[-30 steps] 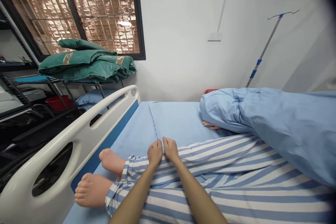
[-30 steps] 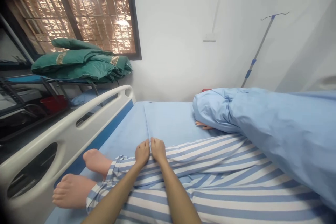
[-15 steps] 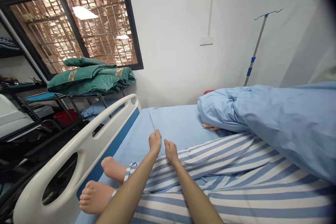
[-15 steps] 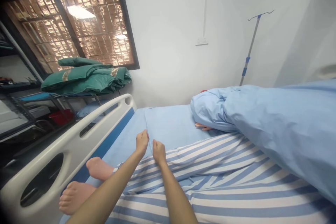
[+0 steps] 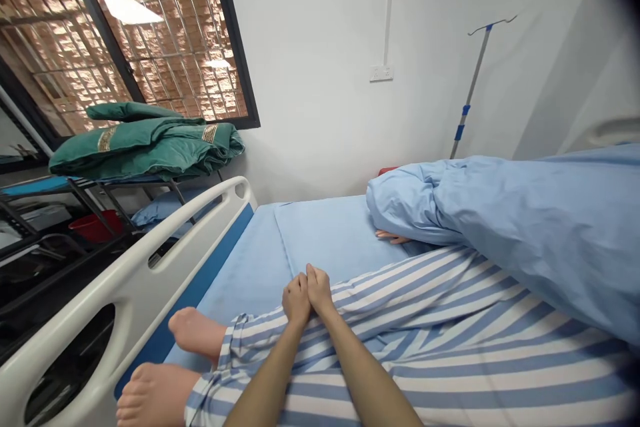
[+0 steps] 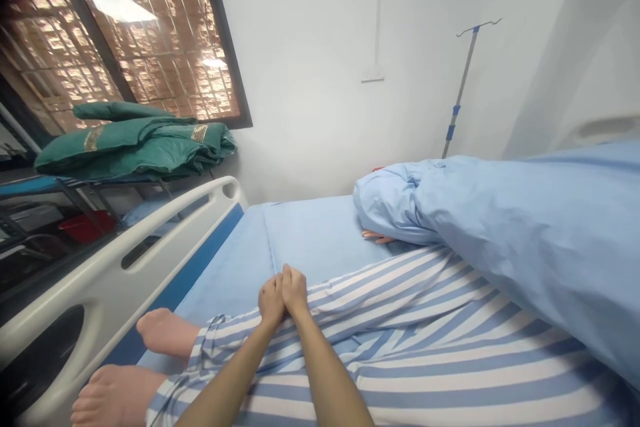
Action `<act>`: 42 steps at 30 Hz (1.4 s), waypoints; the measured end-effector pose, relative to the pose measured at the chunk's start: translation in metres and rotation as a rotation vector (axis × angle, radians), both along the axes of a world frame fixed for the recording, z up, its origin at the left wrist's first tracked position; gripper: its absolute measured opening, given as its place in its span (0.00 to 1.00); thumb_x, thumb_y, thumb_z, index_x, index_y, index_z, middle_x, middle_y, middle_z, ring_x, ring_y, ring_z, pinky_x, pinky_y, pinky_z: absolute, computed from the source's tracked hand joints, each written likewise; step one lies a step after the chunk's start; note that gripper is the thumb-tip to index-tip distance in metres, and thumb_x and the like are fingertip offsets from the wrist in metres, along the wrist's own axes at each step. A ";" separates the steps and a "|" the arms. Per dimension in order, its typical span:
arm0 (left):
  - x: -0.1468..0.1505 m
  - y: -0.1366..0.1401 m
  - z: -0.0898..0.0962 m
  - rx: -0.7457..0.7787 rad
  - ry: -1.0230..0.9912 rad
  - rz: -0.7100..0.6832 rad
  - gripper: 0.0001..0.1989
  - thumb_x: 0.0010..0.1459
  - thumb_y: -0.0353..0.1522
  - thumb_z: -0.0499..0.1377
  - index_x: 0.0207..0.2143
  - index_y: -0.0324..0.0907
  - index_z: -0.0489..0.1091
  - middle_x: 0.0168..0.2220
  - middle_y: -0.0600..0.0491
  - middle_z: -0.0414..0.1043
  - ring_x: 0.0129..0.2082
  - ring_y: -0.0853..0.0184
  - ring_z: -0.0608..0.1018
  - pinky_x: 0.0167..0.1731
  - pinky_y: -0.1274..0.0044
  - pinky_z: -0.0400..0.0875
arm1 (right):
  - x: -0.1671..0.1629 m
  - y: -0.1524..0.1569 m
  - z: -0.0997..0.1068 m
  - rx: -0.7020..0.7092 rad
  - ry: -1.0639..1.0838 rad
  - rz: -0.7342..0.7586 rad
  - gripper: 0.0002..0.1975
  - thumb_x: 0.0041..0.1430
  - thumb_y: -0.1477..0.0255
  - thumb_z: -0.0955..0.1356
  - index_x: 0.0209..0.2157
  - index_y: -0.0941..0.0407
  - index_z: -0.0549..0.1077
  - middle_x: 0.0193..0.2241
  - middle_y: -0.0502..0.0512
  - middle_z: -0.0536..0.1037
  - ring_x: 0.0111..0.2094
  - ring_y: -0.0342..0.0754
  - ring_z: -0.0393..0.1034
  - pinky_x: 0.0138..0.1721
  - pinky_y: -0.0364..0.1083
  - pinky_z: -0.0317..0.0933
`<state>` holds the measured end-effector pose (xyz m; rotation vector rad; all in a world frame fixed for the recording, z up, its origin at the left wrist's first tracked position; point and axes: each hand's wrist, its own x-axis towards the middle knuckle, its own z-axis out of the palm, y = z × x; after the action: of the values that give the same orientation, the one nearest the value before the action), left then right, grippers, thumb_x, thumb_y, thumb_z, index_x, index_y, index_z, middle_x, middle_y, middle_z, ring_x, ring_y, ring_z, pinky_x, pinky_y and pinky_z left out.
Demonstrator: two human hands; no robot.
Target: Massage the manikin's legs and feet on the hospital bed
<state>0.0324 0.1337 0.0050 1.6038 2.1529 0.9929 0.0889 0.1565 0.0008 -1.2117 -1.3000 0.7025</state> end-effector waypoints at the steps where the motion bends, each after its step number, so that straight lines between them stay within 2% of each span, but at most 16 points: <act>1: 0.000 -0.001 0.000 -0.016 0.006 -0.003 0.22 0.53 0.43 0.38 0.23 0.43 0.67 0.26 0.50 0.70 0.25 0.69 0.68 0.23 0.79 0.52 | 0.000 0.000 0.000 0.001 -0.006 0.004 0.20 0.54 0.64 0.54 0.13 0.57 0.56 0.12 0.47 0.59 0.17 0.39 0.51 0.19 0.40 0.44; 10: -0.001 -0.001 0.010 -0.061 0.116 0.024 0.21 0.55 0.40 0.39 0.27 0.44 0.68 0.30 0.51 0.71 0.29 0.68 0.70 0.24 0.79 0.53 | -0.001 -0.002 -0.003 0.017 -0.076 0.020 0.19 0.53 0.65 0.54 0.14 0.57 0.58 0.13 0.47 0.61 0.17 0.40 0.53 0.19 0.39 0.47; 17: -0.003 0.001 0.005 -0.055 0.100 0.015 0.22 0.55 0.40 0.37 0.30 0.43 0.68 0.32 0.49 0.71 0.30 0.67 0.70 0.26 0.78 0.55 | 0.006 0.000 -0.001 0.010 -0.280 0.060 0.20 0.54 0.66 0.53 0.13 0.58 0.60 0.12 0.48 0.62 0.17 0.39 0.52 0.19 0.39 0.45; 20: -0.003 0.001 0.005 -0.077 0.066 0.017 0.24 0.55 0.41 0.36 0.30 0.43 0.68 0.32 0.48 0.71 0.31 0.66 0.71 0.27 0.78 0.55 | 0.021 0.000 0.019 0.025 -0.363 0.053 0.21 0.53 0.65 0.54 0.11 0.58 0.59 0.10 0.47 0.58 0.16 0.39 0.49 0.18 0.40 0.43; 25: -0.003 -0.003 0.009 -0.091 0.045 0.013 0.24 0.55 0.41 0.35 0.28 0.44 0.69 0.31 0.48 0.71 0.30 0.65 0.71 0.26 0.78 0.54 | 0.032 0.000 0.089 0.145 -0.274 0.043 0.22 0.55 0.63 0.52 0.12 0.58 0.55 0.11 0.46 0.54 0.16 0.38 0.48 0.19 0.39 0.42; 27: -0.003 -0.004 0.011 -0.094 0.038 0.003 0.24 0.55 0.40 0.35 0.28 0.44 0.69 0.30 0.48 0.71 0.30 0.66 0.70 0.25 0.78 0.53 | 0.027 0.002 0.107 0.185 -0.270 0.093 0.22 0.55 0.62 0.52 0.12 0.58 0.55 0.11 0.46 0.54 0.17 0.38 0.48 0.19 0.39 0.43; 28: -0.004 -0.004 0.011 -0.096 0.036 0.000 0.24 0.55 0.40 0.35 0.28 0.44 0.69 0.30 0.48 0.71 0.30 0.66 0.70 0.25 0.78 0.53 | 0.025 0.004 0.110 0.189 -0.277 0.112 0.22 0.55 0.61 0.52 0.12 0.58 0.54 0.11 0.45 0.54 0.17 0.38 0.48 0.19 0.39 0.43; 30: -0.004 -0.005 0.011 -0.093 0.040 0.003 0.24 0.55 0.41 0.35 0.27 0.44 0.69 0.30 0.49 0.71 0.30 0.66 0.70 0.24 0.78 0.53 | 0.024 0.005 0.099 0.163 -0.292 0.112 0.22 0.55 0.62 0.52 0.12 0.58 0.54 0.11 0.45 0.53 0.17 0.38 0.47 0.19 0.39 0.42; 35: -0.003 -0.002 0.005 -0.062 0.076 -0.003 0.23 0.55 0.41 0.36 0.26 0.43 0.68 0.29 0.49 0.71 0.30 0.67 0.70 0.26 0.78 0.53 | 0.037 0.001 0.022 0.058 -0.338 0.077 0.20 0.53 0.63 0.54 0.12 0.58 0.51 0.11 0.45 0.51 0.17 0.38 0.46 0.19 0.39 0.41; 37: -0.001 -0.001 0.002 -0.050 0.096 -0.019 0.23 0.55 0.41 0.37 0.26 0.43 0.68 0.29 0.50 0.71 0.30 0.67 0.70 0.27 0.79 0.53 | 0.041 -0.001 0.000 0.061 -0.343 0.072 0.20 0.53 0.64 0.55 0.12 0.58 0.52 0.12 0.44 0.52 0.17 0.38 0.46 0.20 0.39 0.41; 39: 0.000 -0.001 0.001 -0.038 0.119 -0.027 0.23 0.55 0.41 0.37 0.25 0.43 0.68 0.29 0.50 0.71 0.30 0.67 0.70 0.27 0.78 0.53 | 0.044 -0.002 -0.008 0.070 -0.333 0.056 0.20 0.53 0.64 0.55 0.12 0.58 0.53 0.11 0.44 0.52 0.17 0.38 0.46 0.20 0.39 0.41; 42: 0.002 -0.001 0.001 -0.031 0.123 -0.023 0.23 0.54 0.41 0.37 0.24 0.43 0.67 0.28 0.50 0.71 0.29 0.67 0.70 0.26 0.78 0.53 | 0.045 0.000 -0.006 0.082 -0.292 0.039 0.20 0.53 0.64 0.54 0.12 0.57 0.52 0.11 0.44 0.51 0.16 0.38 0.46 0.19 0.40 0.41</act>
<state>0.0340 0.1325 0.0058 1.7122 2.2115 0.8705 0.1339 0.1567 -0.0048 -1.2574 -1.5816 0.5060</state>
